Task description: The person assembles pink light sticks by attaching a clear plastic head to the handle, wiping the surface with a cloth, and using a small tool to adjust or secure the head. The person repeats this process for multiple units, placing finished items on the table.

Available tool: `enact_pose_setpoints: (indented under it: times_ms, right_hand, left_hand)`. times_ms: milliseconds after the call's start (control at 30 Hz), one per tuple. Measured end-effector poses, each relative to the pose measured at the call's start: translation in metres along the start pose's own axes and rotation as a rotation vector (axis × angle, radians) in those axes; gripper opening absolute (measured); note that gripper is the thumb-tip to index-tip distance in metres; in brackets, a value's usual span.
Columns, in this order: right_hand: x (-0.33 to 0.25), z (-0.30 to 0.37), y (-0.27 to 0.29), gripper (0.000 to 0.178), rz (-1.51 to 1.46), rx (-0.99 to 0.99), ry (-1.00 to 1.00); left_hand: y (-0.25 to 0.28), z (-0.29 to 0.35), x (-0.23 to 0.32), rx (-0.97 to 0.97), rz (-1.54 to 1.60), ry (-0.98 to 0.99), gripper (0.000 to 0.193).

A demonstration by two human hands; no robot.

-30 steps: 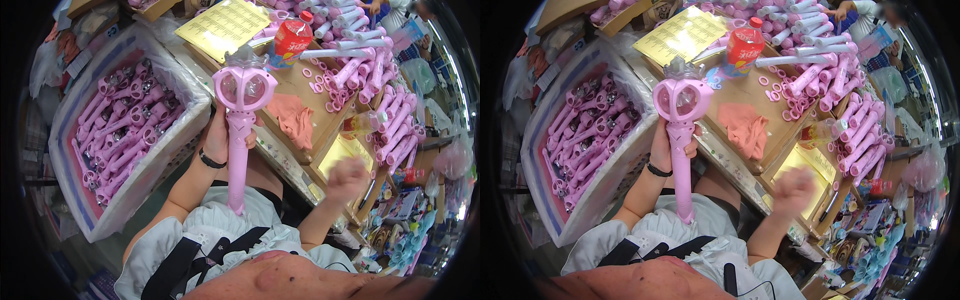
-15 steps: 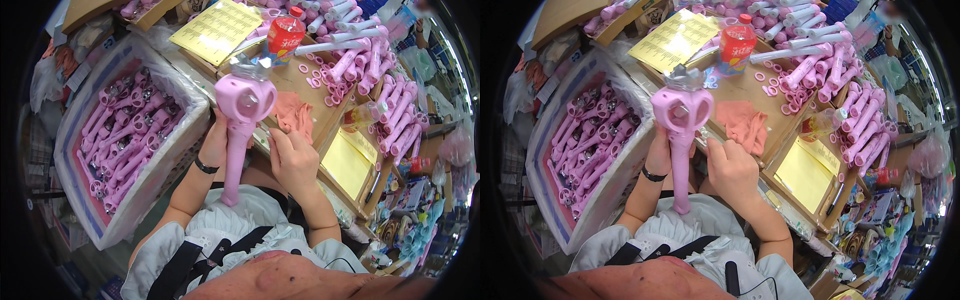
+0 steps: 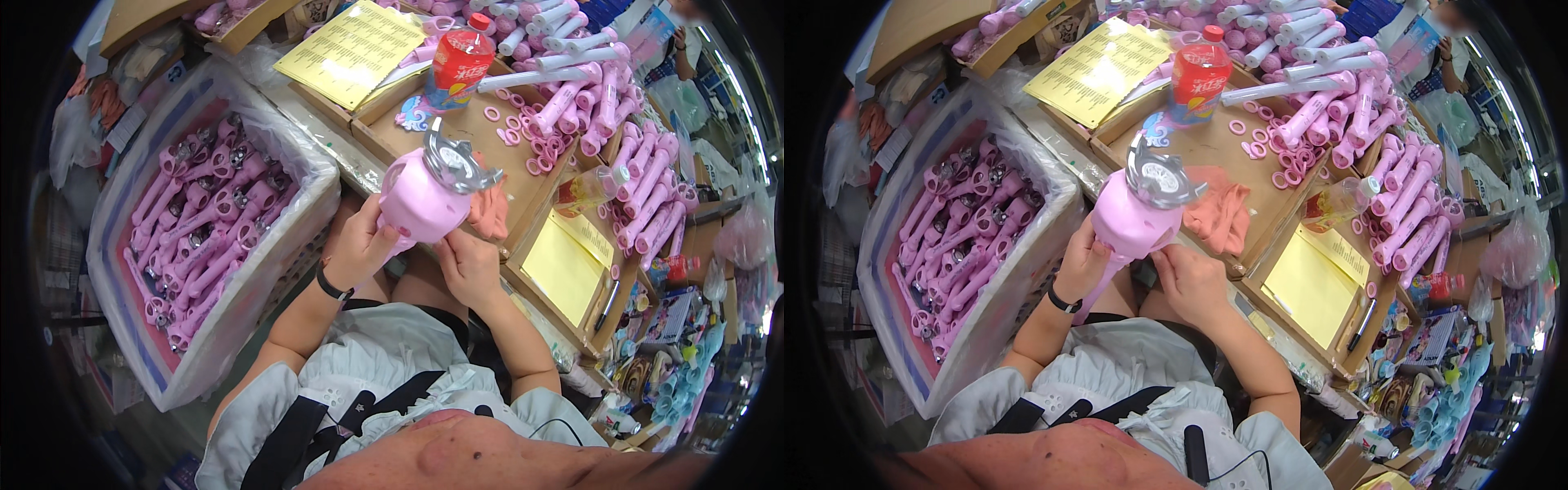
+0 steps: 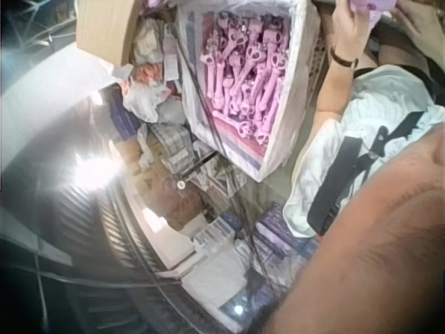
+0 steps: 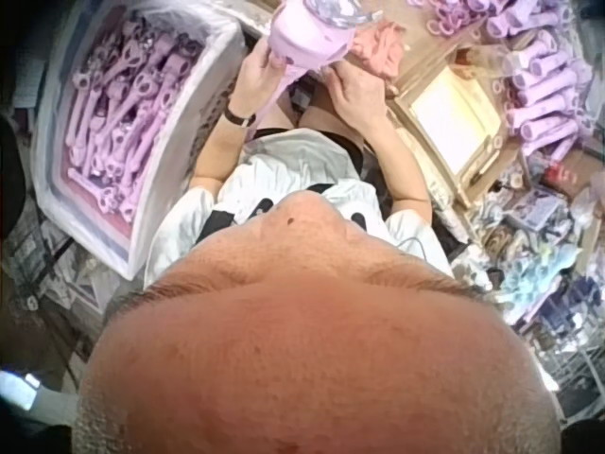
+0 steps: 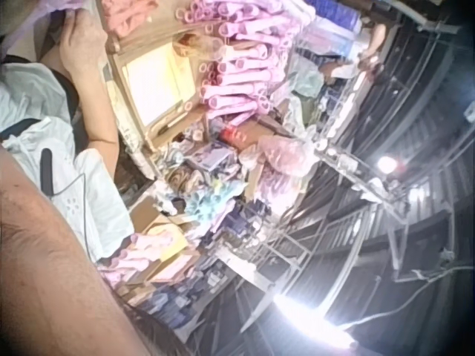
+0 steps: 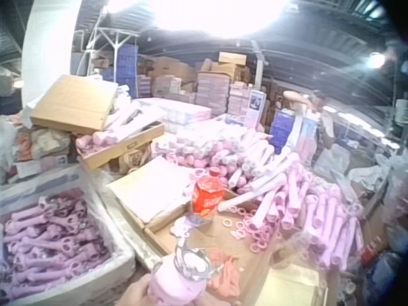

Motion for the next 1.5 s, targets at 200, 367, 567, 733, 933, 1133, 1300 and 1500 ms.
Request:
enact_pose_setpoints:
  times_ms: [200,367,567,733,933,1133,1300,1500]
  right_hand:
    - [0.028,0.019,-0.031,0.019,-0.814,-0.044,-0.367]
    - [0.033,0.057,-0.072,0.019,-1.634,-0.356,-0.96]
    - [0.037,0.05,-0.074,0.022,-1.234,-0.374,-0.842]
    - [0.025,0.026,-0.032,0.023,-0.455,-0.006,-0.358]
    - [-0.02,0.052,-0.091,0.047,-0.582,-0.063,-0.184]
    - [-0.011,0.068,-0.094,0.046,-0.506,0.17,-0.066]
    - [-0.006,0.068,-0.099,0.047,-0.67,0.218,-0.041]
    - [-0.003,0.077,-0.108,0.048,-0.755,0.191,-0.05]
  left_hand:
    - [0.0,0.01,-0.007,-0.163,-0.112,0.007,0.072]
    - [-0.005,0.014,-0.01,-0.331,-0.117,-0.036,0.074]
    - [0.004,0.004,-0.023,-0.127,0.046,0.107,0.081]
    - [0.031,-0.011,-0.042,0.168,0.72,0.422,0.082]
    - [0.02,-0.017,-0.032,0.133,0.842,0.249,0.087]
    - [-0.008,0.0,-0.033,0.004,0.708,0.29,0.035]
    - [-0.012,0.0,-0.026,-0.016,0.698,0.285,0.043]
    - [-0.012,-0.001,-0.017,-0.05,0.658,0.244,0.047]
Point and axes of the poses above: each hand's wrist, its own z-axis away from the middle knuckle, its own y-axis out of the back of the hand, x = y × z, the point moved 8 cm from there along -z, towards the middle knuckle, and after that the axes turned 7 degrees about z, right-handed, at the moved point
